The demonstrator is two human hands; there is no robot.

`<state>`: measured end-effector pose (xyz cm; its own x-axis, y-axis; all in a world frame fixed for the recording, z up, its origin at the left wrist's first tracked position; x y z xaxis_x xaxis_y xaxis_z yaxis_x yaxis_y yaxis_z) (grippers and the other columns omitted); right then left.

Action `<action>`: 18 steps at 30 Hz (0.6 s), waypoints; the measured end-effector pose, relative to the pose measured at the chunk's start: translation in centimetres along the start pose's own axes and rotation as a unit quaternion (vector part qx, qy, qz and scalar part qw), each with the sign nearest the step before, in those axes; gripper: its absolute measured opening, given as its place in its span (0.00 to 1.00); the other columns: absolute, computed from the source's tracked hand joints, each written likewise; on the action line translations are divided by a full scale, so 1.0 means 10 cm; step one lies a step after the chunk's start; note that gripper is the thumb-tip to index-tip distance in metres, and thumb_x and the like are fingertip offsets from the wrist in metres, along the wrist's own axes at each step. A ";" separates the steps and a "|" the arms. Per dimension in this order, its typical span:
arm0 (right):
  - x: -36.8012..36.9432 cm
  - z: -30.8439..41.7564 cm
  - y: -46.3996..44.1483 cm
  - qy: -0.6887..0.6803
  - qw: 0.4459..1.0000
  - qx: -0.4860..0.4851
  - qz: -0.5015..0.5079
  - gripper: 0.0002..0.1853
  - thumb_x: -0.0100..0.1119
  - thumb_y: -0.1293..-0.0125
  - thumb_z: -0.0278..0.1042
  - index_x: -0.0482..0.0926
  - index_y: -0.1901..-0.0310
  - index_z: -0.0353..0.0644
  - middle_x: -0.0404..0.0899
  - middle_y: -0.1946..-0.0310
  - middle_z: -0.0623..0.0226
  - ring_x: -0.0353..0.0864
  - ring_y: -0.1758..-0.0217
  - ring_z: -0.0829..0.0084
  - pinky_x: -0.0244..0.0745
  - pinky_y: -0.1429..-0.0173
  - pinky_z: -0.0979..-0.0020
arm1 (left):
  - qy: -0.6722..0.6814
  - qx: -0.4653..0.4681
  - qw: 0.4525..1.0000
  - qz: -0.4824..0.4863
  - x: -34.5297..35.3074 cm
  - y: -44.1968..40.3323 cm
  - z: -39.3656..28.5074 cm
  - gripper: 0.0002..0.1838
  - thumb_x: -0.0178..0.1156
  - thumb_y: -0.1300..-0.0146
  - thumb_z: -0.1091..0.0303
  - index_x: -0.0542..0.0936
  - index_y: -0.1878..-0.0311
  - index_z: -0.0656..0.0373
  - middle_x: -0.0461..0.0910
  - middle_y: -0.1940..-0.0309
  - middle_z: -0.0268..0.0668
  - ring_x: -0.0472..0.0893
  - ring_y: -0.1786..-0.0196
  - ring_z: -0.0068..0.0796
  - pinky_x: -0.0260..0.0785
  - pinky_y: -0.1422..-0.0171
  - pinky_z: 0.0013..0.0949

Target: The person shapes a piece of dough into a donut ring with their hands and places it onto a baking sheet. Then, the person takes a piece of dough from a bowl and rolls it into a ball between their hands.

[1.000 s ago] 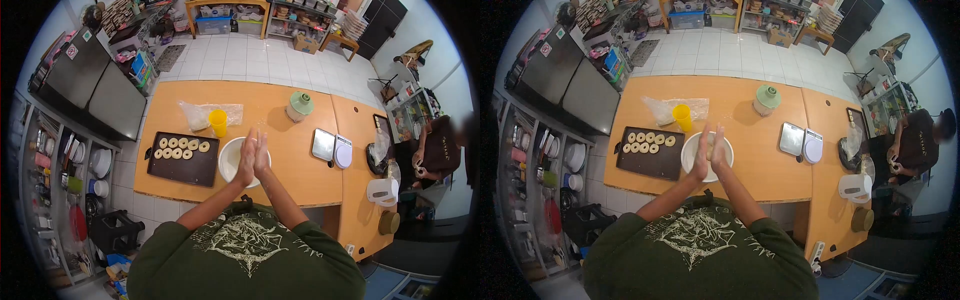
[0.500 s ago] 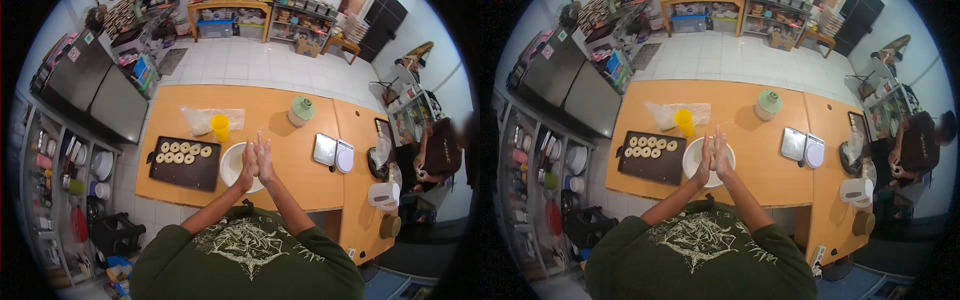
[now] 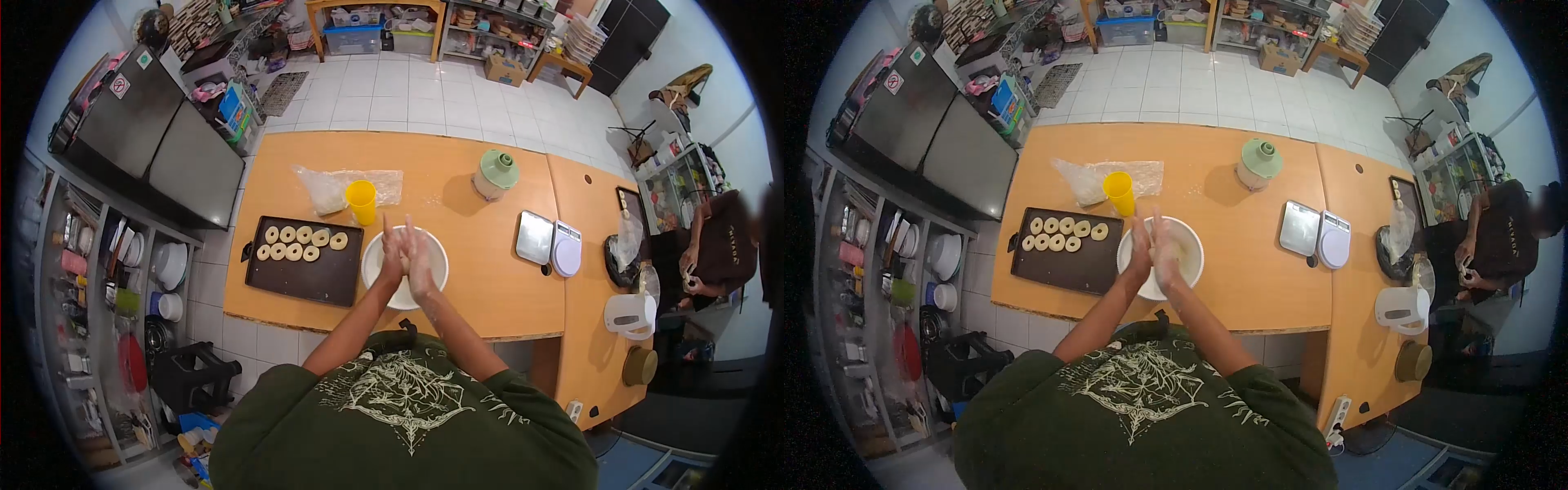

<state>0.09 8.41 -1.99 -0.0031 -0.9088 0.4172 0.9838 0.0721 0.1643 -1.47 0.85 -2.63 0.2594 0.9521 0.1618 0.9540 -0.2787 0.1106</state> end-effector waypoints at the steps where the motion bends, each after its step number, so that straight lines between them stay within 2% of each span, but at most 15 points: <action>1: -0.04 -0.04 0.01 0.000 1.000 -0.001 -0.002 0.40 0.23 0.25 0.71 0.38 0.20 0.58 0.36 0.19 0.61 0.36 0.17 0.60 0.29 0.17 0.58 | 0.043 0.036 0.998 -0.020 0.03 -0.01 -0.14 0.48 0.30 0.28 0.30 0.35 0.20 0.55 0.32 0.18 0.42 0.32 0.17 0.42 0.29 0.17 0.48; 2: -0.08 -0.08 0.00 -0.015 1.000 0.013 -0.013 0.41 0.23 0.26 0.72 0.39 0.20 0.57 0.39 0.19 0.58 0.40 0.17 0.59 0.35 0.18 0.57 | 0.087 0.072 0.993 -0.039 0.05 -0.02 -0.21 0.46 0.28 0.27 0.31 0.35 0.20 0.55 0.33 0.18 0.42 0.33 0.17 0.41 0.28 0.17 0.47; 3: -0.07 -0.05 0.01 -0.029 0.999 0.026 -0.024 0.42 0.23 0.27 0.73 0.40 0.20 0.56 0.41 0.20 0.55 0.43 0.18 0.58 0.40 0.19 0.57 | 0.181 0.033 0.983 -0.009 0.06 -0.07 -0.20 0.45 0.26 0.28 0.29 0.34 0.19 0.49 0.33 0.18 0.40 0.45 0.19 0.41 0.40 0.19 0.46; 4: -0.07 -0.03 0.02 -0.044 0.998 0.040 -0.034 0.43 0.22 0.28 0.74 0.41 0.20 0.55 0.44 0.20 0.53 0.47 0.18 0.56 0.45 0.19 0.56 | 0.182 0.033 0.983 -0.009 0.09 0.00 -0.16 0.45 0.26 0.28 0.29 0.34 0.19 0.49 0.33 0.18 0.40 0.45 0.19 0.41 0.40 0.19 0.46; 5: -0.07 0.00 0.02 -0.080 0.995 0.045 -0.038 0.39 0.21 0.25 0.71 0.38 0.20 0.61 0.38 0.19 0.60 0.40 0.17 0.59 0.39 0.18 0.58 | 0.130 0.082 0.988 0.023 0.16 0.14 -0.12 0.44 0.25 0.27 0.31 0.35 0.19 0.53 0.32 0.18 0.40 0.38 0.18 0.38 0.31 0.18 0.44; 6: -0.04 0.15 0.03 -0.078 0.995 0.044 -0.037 0.39 0.21 0.25 0.71 0.38 0.20 0.61 0.38 0.19 0.60 0.40 0.17 0.59 0.39 0.18 0.58 | 0.076 0.132 0.987 0.054 0.24 0.29 -0.25 0.43 0.24 0.25 0.34 0.37 0.20 0.56 0.31 0.18 0.41 0.31 0.17 0.36 0.22 0.17 0.42; 7: -0.05 0.28 0.04 -0.053 0.995 0.059 -0.053 0.39 0.20 0.26 0.72 0.39 0.20 0.62 0.38 0.19 0.61 0.40 0.17 0.58 0.40 0.18 0.57 | 0.075 0.118 0.988 0.072 0.28 0.39 -0.34 0.43 0.25 0.25 0.34 0.37 0.19 0.56 0.31 0.18 0.38 0.30 0.17 0.34 0.22 0.17 0.42; 10: -0.09 0.29 0.10 0.024 0.996 0.067 -0.054 0.41 0.19 0.27 0.74 0.40 0.20 0.61 0.39 0.19 0.63 0.42 0.17 0.60 0.41 0.18 0.56 | 0.064 0.049 0.996 0.036 0.10 0.17 0.16 0.41 0.25 0.24 0.36 0.37 0.19 0.54 0.30 0.18 0.38 0.31 0.17 0.33 0.24 0.17 0.41; 12: 0.07 0.27 0.19 -0.025 0.998 0.040 0.041 0.41 0.19 0.26 0.72 0.40 0.20 0.57 0.39 0.19 0.65 0.41 0.17 0.63 0.41 0.18 0.57 | 0.059 0.015 0.998 0.017 -0.01 0.02 0.35 0.40 0.25 0.24 0.36 0.37 0.19 0.53 0.30 0.18 0.38 0.31 0.17 0.33 0.25 0.17 0.41; 13: 0.09 0.15 0.17 0.027 0.999 0.013 0.017 0.48 0.18 0.30 0.78 0.40 0.20 0.51 0.49 0.21 0.55 0.47 0.18 0.60 0.43 0.19 0.60 | 0.143 -0.013 0.989 0.030 -0.04 -0.10 0.34 0.41 0.26 0.25 0.33 0.36 0.19 0.48 0.35 0.19 0.40 0.38 0.18 0.36 0.35 0.18 0.43; 14: 0.05 0.08 0.12 0.028 0.999 0.012 0.017 0.48 0.18 0.30 0.78 0.40 0.20 0.51 0.49 0.21 0.55 0.47 0.18 0.60 0.43 0.19 0.60 | 0.226 -0.041 0.972 0.043 -0.06 -0.18 0.34 0.42 0.26 0.27 0.30 0.36 0.19 0.43 0.40 0.19 0.42 0.44 0.18 0.39 0.45 0.19 0.44; 15: 0.00 0.01 0.09 0.009 0.999 0.029 -0.014 0.47 0.19 0.30 0.78 0.40 0.20 0.51 0.49 0.22 0.54 0.46 0.18 0.60 0.41 0.18 0.61 | 0.210 0.008 0.978 -0.002 0.10 0.05 -0.28 0.42 0.25 0.27 0.30 0.36 0.19 0.44 0.39 0.19 0.42 0.42 0.18 0.39 0.40 0.18 0.43; 16: -0.02 -0.03 0.08 -0.010 0.998 0.048 -0.044 0.47 0.20 0.30 0.78 0.40 0.20 0.52 0.49 0.22 0.53 0.46 0.18 0.60 0.40 0.18 0.62 | 0.210 0.007 0.978 -0.002 0.18 0.10 -0.38 0.42 0.25 0.27 0.30 0.36 0.19 0.44 0.39 0.19 0.42 0.42 0.18 0.39 0.40 0.18 0.43; 17: -0.07 0.05 0.09 -0.081 0.994 0.061 -0.031 0.41 0.20 0.26 0.72 0.39 0.20 0.56 0.40 0.19 0.58 0.43 0.18 0.60 0.42 0.18 0.59 | 0.186 0.030 0.982 0.016 0.24 0.14 -0.43 0.42 0.25 0.27 0.30 0.36 0.19 0.44 0.38 0.19 0.42 0.40 0.18 0.39 0.37 0.17 0.43; 18: -0.12 0.08 0.03 -0.080 0.994 0.059 -0.032 0.41 0.20 0.26 0.72 0.39 0.20 0.56 0.40 0.19 0.58 0.43 0.18 0.60 0.42 0.18 0.59 | 0.162 0.054 0.985 0.036 0.29 0.15 -0.45 0.42 0.24 0.27 0.30 0.36 0.19 0.44 0.36 0.18 0.42 0.38 0.17 0.39 0.34 0.17 0.42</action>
<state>0.30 9.87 -1.75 -0.1024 -0.8362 0.5388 0.9527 0.0734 0.2949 0.05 2.64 2.40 0.2816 0.8353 0.4722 0.9501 -0.3117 -0.0150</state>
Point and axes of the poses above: each hand's wrist, its own y-axis away from the middle knuckle, its own x-axis out of the palm, z = x × y, the point moved 1 cm from there along -y, towards the middle knuckle
